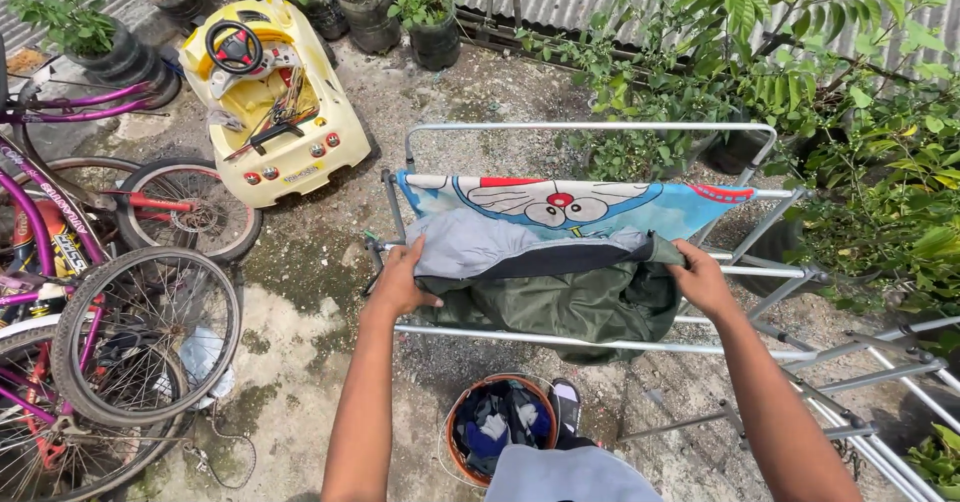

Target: Hanging wet laundry from a bucket onto a metal drying rack in an outdoor area.

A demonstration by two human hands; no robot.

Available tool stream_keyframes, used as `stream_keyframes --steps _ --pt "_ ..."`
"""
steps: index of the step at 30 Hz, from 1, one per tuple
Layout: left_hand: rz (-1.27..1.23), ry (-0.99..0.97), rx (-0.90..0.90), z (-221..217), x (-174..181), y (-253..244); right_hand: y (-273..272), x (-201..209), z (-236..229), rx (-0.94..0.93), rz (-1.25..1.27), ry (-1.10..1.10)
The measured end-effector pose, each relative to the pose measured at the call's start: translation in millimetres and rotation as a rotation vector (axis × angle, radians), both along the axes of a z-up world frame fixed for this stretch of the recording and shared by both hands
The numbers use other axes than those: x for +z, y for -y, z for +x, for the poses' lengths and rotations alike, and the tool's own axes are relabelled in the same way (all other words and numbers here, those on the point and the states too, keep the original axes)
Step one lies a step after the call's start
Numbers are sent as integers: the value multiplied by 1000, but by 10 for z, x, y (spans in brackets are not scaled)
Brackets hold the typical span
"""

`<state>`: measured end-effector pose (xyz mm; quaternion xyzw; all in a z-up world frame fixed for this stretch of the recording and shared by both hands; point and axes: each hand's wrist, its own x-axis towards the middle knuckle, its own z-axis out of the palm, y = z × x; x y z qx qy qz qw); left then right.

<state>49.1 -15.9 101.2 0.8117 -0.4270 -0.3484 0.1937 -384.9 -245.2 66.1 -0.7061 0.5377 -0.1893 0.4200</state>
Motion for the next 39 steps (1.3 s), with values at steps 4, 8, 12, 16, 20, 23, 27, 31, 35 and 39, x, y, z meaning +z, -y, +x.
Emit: stream_keyframes --steps 4,8,12,16,20,23,27,31,35,39 --pt "40 201 -14 79 -841 31 -155 -20 22 73 70 -18" --pt "-114 409 -66 61 -903 115 -118 -277 -40 78 112 4" --pt "-200 316 -102 117 -959 149 4 -514 -126 103 69 -97" --pt "-150 1 -12 179 -726 166 12 -572 -132 94 68 -111" --pt "-285 -173 128 -47 -266 207 10 -733 -116 68 87 -101" --pt "-561 -160 145 -18 -277 237 45 -822 -115 49 75 -109" --pt "-641 -467 125 -151 221 174 60 -807 -120 32 75 -103" --pt "-276 -292 30 -154 680 51 33 -753 -64 9 88 -96" --pt "100 -119 70 -130 306 183 94 -936 -159 11 82 -127" --pt "309 34 -1 -216 -248 195 55 -886 -161 35 69 -178"
